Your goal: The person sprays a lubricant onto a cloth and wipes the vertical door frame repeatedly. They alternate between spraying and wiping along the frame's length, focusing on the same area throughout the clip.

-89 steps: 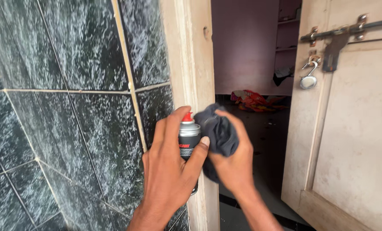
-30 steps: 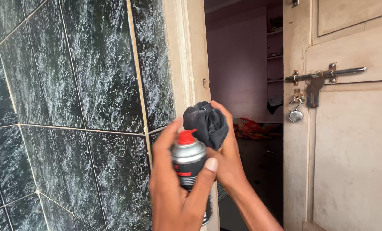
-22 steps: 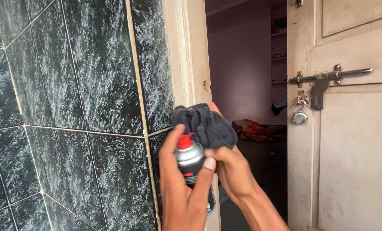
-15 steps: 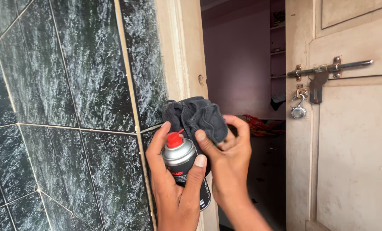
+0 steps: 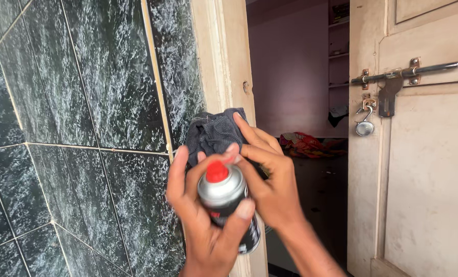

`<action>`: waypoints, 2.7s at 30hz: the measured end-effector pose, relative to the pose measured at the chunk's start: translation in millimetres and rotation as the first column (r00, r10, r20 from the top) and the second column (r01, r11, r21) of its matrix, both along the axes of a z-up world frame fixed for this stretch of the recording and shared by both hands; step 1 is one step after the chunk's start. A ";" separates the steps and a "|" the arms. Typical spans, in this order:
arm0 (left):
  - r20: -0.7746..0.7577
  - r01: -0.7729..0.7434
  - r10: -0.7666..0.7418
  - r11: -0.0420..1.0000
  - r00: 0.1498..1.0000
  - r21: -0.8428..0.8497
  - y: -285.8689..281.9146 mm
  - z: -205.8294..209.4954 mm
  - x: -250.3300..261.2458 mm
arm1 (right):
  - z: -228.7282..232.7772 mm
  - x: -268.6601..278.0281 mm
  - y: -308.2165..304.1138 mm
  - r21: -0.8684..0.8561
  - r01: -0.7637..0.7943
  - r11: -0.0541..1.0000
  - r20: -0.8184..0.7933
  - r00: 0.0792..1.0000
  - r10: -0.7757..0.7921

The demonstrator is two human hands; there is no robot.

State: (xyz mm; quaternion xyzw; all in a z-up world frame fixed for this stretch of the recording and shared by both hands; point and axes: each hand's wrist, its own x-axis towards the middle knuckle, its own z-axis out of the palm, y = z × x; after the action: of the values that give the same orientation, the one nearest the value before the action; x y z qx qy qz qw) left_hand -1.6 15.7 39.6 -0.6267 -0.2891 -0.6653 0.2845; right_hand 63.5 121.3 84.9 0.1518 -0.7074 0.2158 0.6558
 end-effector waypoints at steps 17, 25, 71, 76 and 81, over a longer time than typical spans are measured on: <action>0.133 -0.118 0.128 0.990 0.983 -0.077 12.1 15.2 10.8 | -19.2 56.8 28.3 -0.155 -0.363 0.919 0.513 0.765 0.389; 0.111 -0.094 0.113 0.982 0.987 -0.166 7.0 23.4 11.2 | -13.2 51.2 3.6 -0.206 -0.125 0.971 0.519 0.827 0.217; -0.095 -0.916 0.934 0.356 0.344 0.186 52.5 57.9 3.9 | -2.2 57.0 49.4 -0.718 -0.544 0.435 -0.236 0.778 0.583; -0.275 -0.852 0.874 0.466 0.400 0.240 39.0 154.0 -11.6 | -0.1 48.8 54.1 -0.690 -0.606 0.395 -0.299 0.736 0.608; -0.352 -0.867 0.913 0.338 0.207 0.366 29.6 206.0 -12.3 | 2.2 37.4 52.9 -0.706 -0.634 0.317 -0.357 0.705 0.613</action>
State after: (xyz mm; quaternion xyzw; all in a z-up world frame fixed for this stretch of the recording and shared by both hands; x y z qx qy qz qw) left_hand -13.9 45.4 245.5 -0.4804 -0.4806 -0.2028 0.7050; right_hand 100.9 174.2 87.1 0.1087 -0.4130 0.7367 0.5242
